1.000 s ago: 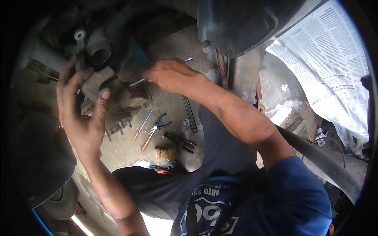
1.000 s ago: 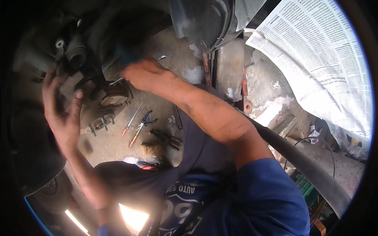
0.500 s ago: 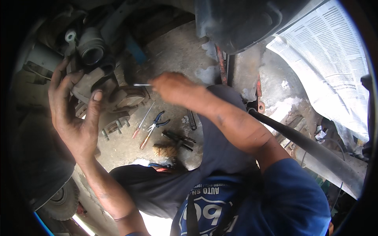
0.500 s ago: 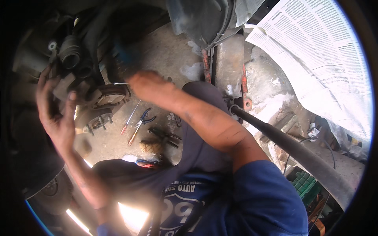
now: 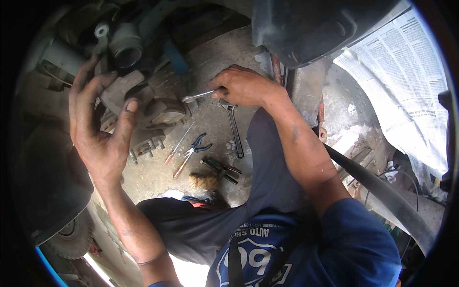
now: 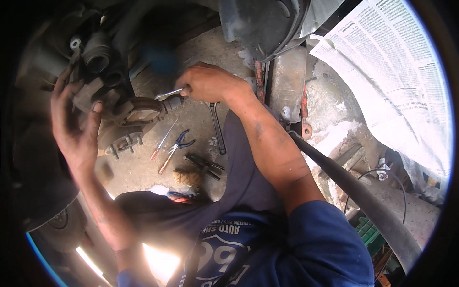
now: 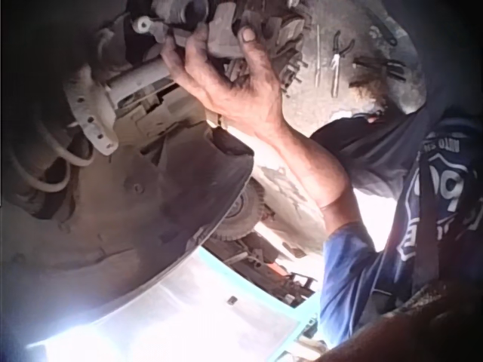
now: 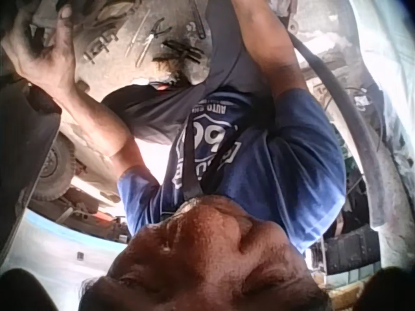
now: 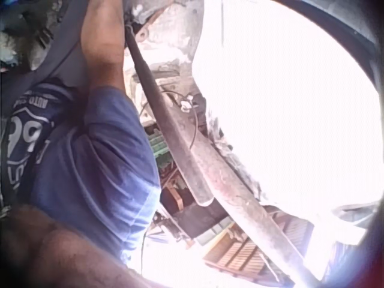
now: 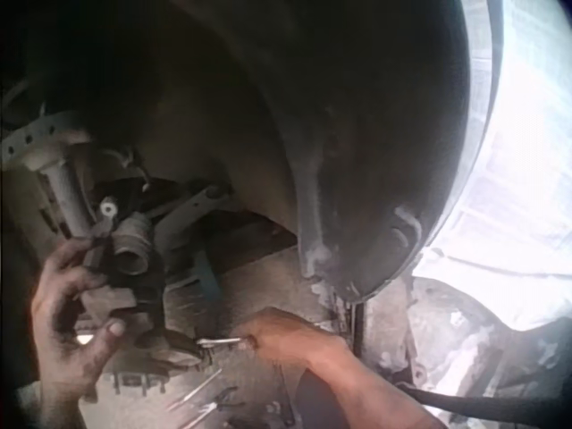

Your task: The person works on a car's brake assembly, using a wrench and pliers to remove and install components near the brake caliper and rotor. The person also wipes parts with a cloth and adjusts bolts while seated on the floor.

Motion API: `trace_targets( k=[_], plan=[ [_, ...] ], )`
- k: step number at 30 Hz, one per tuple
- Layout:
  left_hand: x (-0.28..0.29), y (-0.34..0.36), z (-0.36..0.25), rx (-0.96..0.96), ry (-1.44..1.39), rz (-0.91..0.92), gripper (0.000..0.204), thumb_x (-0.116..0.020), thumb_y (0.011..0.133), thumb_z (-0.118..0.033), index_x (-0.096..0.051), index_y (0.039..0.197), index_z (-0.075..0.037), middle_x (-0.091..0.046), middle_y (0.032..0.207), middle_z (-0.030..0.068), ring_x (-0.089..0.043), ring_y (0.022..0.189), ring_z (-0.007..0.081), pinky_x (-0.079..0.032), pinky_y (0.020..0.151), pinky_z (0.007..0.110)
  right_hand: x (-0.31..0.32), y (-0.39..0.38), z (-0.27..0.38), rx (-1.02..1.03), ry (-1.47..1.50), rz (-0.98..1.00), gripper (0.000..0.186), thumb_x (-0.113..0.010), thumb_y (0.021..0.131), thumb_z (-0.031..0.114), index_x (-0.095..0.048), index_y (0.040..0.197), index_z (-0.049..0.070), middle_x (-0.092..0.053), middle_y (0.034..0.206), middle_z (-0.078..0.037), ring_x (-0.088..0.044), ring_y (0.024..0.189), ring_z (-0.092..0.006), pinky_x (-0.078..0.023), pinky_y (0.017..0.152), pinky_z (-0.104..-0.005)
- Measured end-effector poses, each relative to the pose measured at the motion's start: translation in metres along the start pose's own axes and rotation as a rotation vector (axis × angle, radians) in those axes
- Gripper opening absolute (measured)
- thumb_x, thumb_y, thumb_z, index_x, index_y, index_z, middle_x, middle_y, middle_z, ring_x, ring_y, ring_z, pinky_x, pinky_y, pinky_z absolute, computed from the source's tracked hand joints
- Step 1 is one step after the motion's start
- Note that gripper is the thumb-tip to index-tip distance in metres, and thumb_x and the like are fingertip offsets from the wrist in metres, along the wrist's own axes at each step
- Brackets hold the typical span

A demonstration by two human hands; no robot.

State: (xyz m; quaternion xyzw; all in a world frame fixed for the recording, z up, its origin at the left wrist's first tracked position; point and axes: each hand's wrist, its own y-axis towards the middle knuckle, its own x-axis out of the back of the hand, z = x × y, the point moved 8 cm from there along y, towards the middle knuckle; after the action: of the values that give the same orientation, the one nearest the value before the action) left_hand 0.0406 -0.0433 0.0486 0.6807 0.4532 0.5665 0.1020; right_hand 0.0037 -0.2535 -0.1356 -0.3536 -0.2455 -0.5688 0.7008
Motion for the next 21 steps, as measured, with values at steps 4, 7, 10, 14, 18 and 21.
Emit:
trace_targets(
  k=[4, 7, 10, 14, 18, 21],
  plan=[
    [-0.001, 0.000, -0.001, 0.002, 0.005, -0.012, 0.044, -0.085, 0.082, -0.013, -0.069, 0.124, -0.008, -0.057, 0.146, 0.0172, -0.058, 0.132, 0.0317, -0.058, 0.100, 0.044, -0.003, 0.005, 0.015, 0.040, 0.004, -0.077, 0.031, -0.064, 0.101, 0.022, -0.071, 0.128, 0.010, -0.070, 0.126, -0.016, -0.062, 0.123, -0.0355, -0.050, 0.104, -0.0455],
    [-0.001, 0.000, -0.001, -0.012, 0.003, -0.018, 0.044, -0.085, 0.082, -0.013, -0.069, 0.124, -0.008, -0.057, 0.145, 0.0173, -0.058, 0.132, 0.0315, -0.058, 0.099, 0.043, -0.019, 0.008, 0.014, 0.107, 0.013, -0.133, 0.032, -0.064, 0.101, 0.022, -0.070, 0.130, 0.008, -0.071, 0.122, -0.016, -0.064, 0.119, -0.0368, -0.051, 0.102, -0.0458],
    [-0.002, 0.000, -0.001, -0.011, -0.007, -0.013, 0.045, -0.085, 0.082, -0.013, -0.069, 0.124, -0.007, -0.057, 0.145, 0.0173, -0.058, 0.132, 0.0314, -0.058, 0.099, 0.043, -0.024, 0.002, 0.016, 0.160, 0.074, -0.212, 0.031, -0.063, 0.102, 0.021, -0.070, 0.128, 0.006, -0.074, 0.116, -0.016, -0.067, 0.113, -0.0378, -0.052, 0.099, -0.0463],
    [0.000, -0.001, 0.001, -0.033, -0.015, -0.012, 0.045, -0.085, 0.082, -0.012, -0.069, 0.125, -0.007, -0.057, 0.145, 0.0173, -0.059, 0.132, 0.0309, -0.058, 0.099, 0.042, -0.018, -0.005, 0.029, 0.129, 0.051, -0.146, 0.030, -0.063, 0.101, 0.021, -0.071, 0.127, 0.007, -0.074, 0.113, -0.018, -0.069, 0.109, -0.0389, -0.053, 0.097, -0.0470],
    [-0.001, -0.001, 0.001, -0.011, -0.042, -0.008, 0.045, -0.084, 0.082, -0.010, -0.069, 0.125, -0.006, -0.057, 0.146, 0.0172, -0.059, 0.131, 0.0306, -0.059, 0.098, 0.042, -0.020, -0.004, 0.034, 0.044, 0.044, -0.070, 0.031, -0.062, 0.101, 0.023, -0.071, 0.127, 0.009, -0.074, 0.113, -0.020, -0.069, 0.110, -0.0392, -0.054, 0.097, -0.0475],
    [-0.001, 0.000, 0.001, -0.010, -0.038, -0.009, 0.045, -0.084, 0.082, -0.009, -0.069, 0.125, -0.007, -0.056, 0.146, 0.0171, -0.060, 0.130, 0.0305, -0.060, 0.098, 0.042, -0.023, -0.003, 0.034, 0.011, 0.079, -0.055, 0.030, -0.059, 0.102, 0.023, -0.072, 0.126, 0.009, -0.074, 0.113, -0.020, -0.069, 0.111, -0.0399, -0.054, 0.098, -0.0481]
  ],
)
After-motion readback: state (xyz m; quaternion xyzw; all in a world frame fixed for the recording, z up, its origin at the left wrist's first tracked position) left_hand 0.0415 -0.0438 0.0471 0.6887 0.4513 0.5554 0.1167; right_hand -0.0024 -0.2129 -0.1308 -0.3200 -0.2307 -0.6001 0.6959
